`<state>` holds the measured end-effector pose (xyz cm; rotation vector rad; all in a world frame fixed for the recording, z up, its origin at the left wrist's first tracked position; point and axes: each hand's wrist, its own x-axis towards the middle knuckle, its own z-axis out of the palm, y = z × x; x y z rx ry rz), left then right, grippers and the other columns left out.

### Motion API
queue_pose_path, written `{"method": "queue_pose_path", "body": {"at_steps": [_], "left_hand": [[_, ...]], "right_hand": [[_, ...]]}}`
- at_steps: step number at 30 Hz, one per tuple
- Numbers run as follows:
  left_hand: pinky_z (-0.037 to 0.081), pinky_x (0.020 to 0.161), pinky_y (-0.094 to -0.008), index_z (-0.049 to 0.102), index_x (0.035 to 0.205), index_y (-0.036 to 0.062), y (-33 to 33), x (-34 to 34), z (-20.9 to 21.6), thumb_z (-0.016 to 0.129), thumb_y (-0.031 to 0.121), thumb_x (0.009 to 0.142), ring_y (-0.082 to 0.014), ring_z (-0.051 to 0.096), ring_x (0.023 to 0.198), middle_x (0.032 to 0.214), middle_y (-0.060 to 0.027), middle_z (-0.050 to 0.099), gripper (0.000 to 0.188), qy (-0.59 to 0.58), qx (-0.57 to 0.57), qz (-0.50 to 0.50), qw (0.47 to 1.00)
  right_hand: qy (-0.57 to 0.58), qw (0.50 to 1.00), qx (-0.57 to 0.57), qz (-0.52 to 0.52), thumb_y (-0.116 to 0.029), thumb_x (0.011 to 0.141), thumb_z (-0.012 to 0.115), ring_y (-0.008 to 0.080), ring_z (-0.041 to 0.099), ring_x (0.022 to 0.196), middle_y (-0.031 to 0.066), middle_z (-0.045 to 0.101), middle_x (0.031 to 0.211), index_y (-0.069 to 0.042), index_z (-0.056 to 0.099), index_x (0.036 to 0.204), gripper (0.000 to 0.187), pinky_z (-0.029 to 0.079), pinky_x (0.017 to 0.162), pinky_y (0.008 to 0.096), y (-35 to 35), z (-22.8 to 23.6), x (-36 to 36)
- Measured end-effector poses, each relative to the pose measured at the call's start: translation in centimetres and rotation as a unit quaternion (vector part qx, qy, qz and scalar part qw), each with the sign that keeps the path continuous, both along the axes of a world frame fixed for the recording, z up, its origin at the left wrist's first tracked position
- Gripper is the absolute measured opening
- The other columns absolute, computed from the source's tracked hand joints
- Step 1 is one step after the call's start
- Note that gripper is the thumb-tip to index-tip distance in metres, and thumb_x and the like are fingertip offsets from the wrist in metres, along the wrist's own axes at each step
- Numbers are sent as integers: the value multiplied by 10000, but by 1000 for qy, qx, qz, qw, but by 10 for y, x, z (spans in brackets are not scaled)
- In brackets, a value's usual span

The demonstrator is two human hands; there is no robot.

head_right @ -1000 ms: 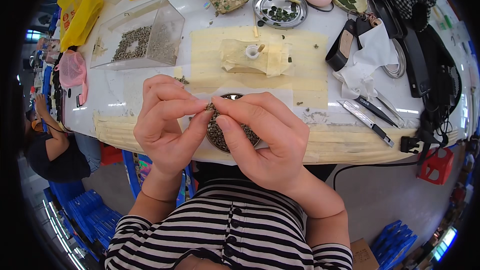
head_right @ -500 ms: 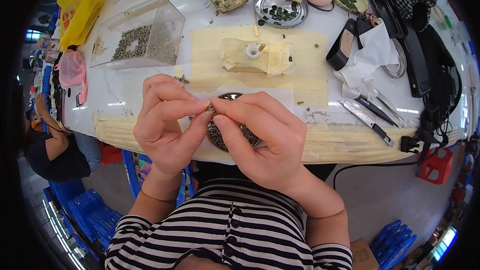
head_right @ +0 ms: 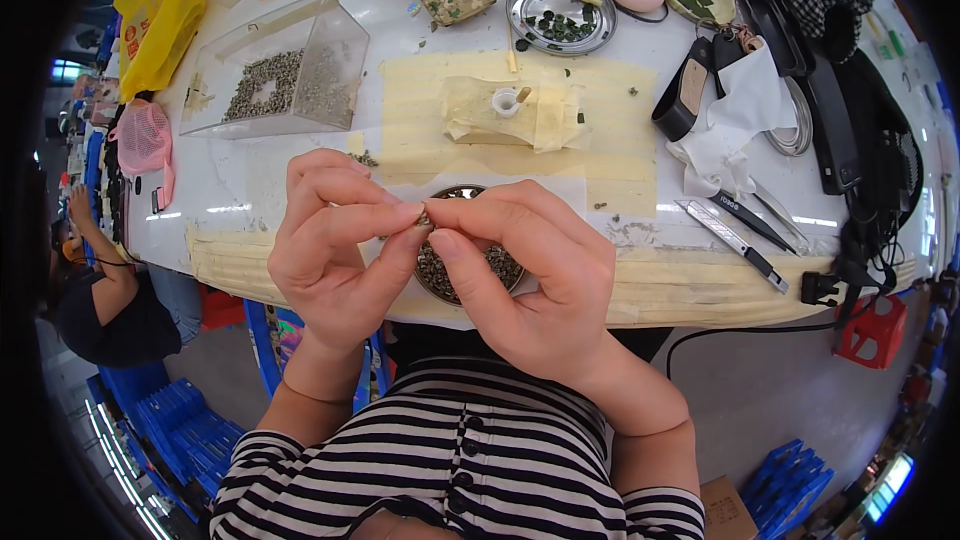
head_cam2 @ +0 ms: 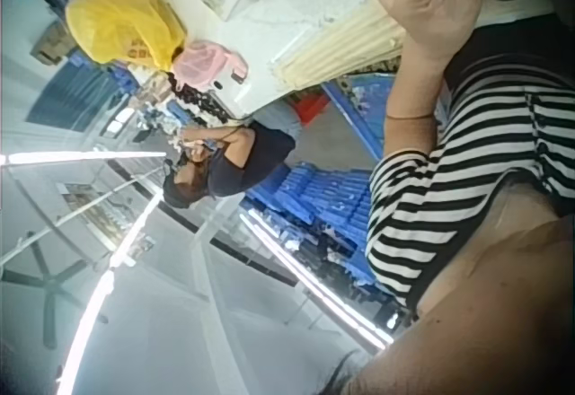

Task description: Assembling small track links for a toy tank model by hand.

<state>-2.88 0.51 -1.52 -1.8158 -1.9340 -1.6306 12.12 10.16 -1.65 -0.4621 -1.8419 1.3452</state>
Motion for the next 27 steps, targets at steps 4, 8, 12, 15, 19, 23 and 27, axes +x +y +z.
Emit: {"method": "queue_pose_path", "body": {"at_steps": [4,8,12,15,19,23,27], "left_hand": [[416,805,-323,769,928,137,0,-1,0,823,21,644,-212,538,881,868,22,656,312,8,-4,-10,1000],[416,824,-346,763,916,129,-1,0,2,812,14,652,-218,526,886,862,14,655,293,14,-14,-14,1000],[424,847,-379,740,872,95,-1,3,5,796,-7,667,-235,512,900,849,-18,649,236,25,-25,-1,999],[431,835,-368,732,868,82,0,5,3,797,-16,661,-244,515,907,852,-25,645,238,35,-22,15,999],[434,824,-361,723,864,64,1,4,1,793,-36,659,-256,519,918,853,-38,638,239,30,-17,22,999],[431,831,-364,721,860,59,0,3,1,787,-46,662,-257,517,923,851,-41,634,233,10,-14,21,1000],[415,810,-339,741,866,97,2,1,0,803,-9,642,-223,543,867,832,-3,647,255,-6,10,14,1000]], "right_hand": [[17,994,-105,30,17,850,710,154,660,766,111,683,902,42,707,1005,157,529,678,246,-1,-3,0],[19,992,-119,43,11,857,711,135,651,787,97,675,912,36,699,987,133,530,689,240,0,-3,1],[8,996,-92,19,20,841,722,136,644,754,92,671,877,25,702,973,133,521,668,244,1,-1,2],[8,1000,-12,-14,41,812,735,146,641,721,95,677,861,18,710,981,172,514,646,247,0,-2,0],[28,995,85,-43,60,772,753,168,648,697,102,686,853,9,724,992,227,515,612,252,-1,-1,-3],[10,990,133,-50,61,759,758,179,656,698,111,689,850,6,737,997,245,520,592,255,-3,2,-4],[0,995,95,-40,56,771,747,184,657,698,122,689,848,15,737,1000,233,521,607,263,-2,1,-3]]}}
